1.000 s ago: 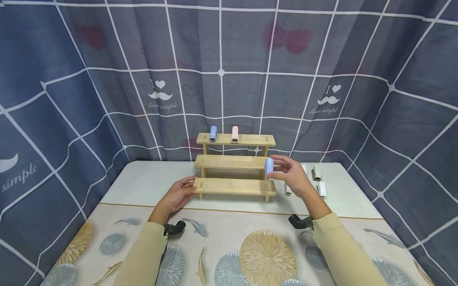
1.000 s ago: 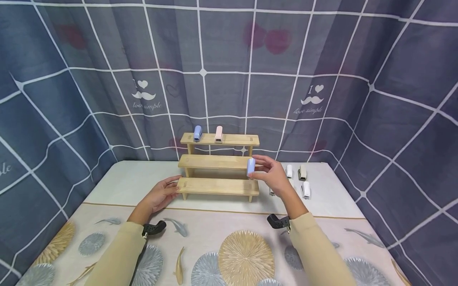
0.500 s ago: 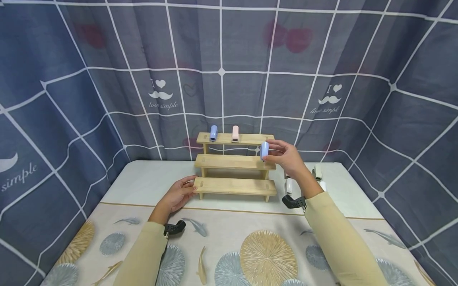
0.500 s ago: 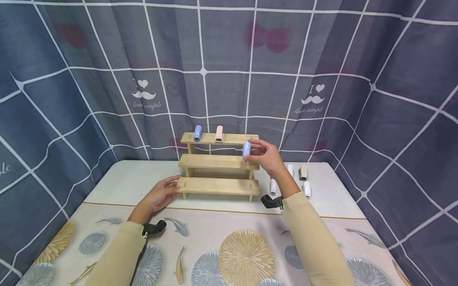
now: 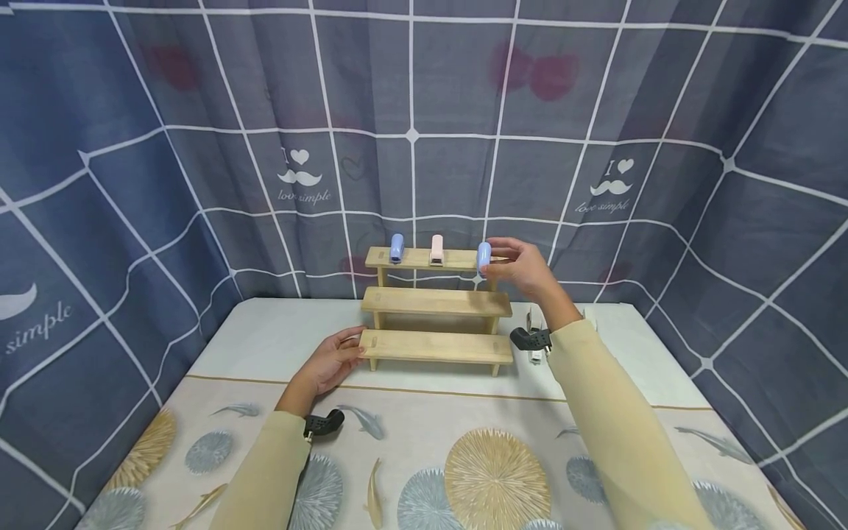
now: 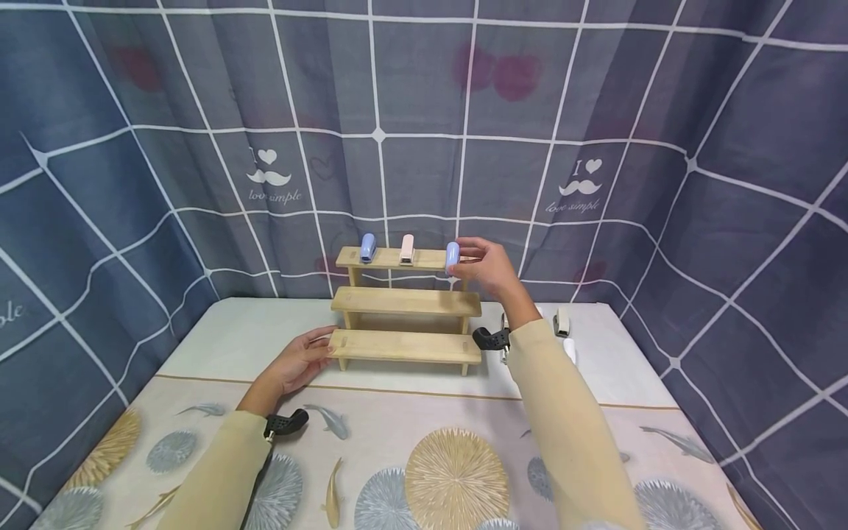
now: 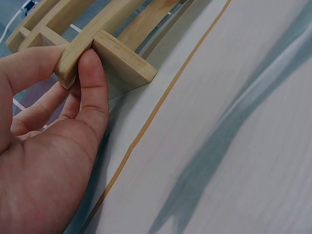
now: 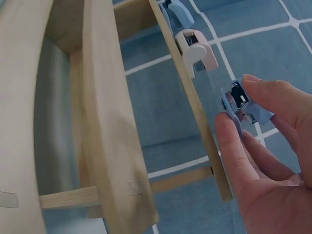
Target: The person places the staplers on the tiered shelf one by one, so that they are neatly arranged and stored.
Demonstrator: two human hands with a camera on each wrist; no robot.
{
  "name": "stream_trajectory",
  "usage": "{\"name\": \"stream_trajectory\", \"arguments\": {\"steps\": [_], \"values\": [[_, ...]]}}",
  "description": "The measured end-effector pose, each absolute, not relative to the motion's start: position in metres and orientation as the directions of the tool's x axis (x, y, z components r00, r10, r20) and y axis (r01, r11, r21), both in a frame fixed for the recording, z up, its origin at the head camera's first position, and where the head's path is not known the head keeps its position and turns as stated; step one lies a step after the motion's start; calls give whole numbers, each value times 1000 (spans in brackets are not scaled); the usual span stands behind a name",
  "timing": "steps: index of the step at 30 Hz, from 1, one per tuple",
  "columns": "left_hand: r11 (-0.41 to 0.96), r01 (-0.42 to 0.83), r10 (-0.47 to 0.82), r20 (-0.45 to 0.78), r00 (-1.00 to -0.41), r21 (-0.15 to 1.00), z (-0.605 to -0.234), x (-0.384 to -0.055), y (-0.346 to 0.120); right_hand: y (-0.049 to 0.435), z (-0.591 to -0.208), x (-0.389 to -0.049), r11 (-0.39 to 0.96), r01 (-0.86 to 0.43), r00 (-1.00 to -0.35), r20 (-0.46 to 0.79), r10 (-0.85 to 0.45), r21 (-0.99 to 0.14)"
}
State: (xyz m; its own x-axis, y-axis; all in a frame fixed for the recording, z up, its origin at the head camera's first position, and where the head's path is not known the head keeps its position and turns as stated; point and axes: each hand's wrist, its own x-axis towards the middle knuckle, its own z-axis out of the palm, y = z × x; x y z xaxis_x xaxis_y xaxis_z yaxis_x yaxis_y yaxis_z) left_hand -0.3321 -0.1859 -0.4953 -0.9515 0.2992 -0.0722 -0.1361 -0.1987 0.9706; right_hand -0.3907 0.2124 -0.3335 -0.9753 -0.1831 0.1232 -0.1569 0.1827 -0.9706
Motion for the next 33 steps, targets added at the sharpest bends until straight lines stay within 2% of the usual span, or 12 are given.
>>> {"name": "stream_trajectory", "arguments": {"steps": [12, 33], "values": [[-195, -132, 300, -69, -951, 972, -499, -332, -186, 207, -320, -412, 141, -69, -986, 46, -161, -988], [-191, -137, 298, -75, -952, 972, -496, -331, -186, 204, -314, -418, 343, -45, -988, -9, -155, -938]]}}
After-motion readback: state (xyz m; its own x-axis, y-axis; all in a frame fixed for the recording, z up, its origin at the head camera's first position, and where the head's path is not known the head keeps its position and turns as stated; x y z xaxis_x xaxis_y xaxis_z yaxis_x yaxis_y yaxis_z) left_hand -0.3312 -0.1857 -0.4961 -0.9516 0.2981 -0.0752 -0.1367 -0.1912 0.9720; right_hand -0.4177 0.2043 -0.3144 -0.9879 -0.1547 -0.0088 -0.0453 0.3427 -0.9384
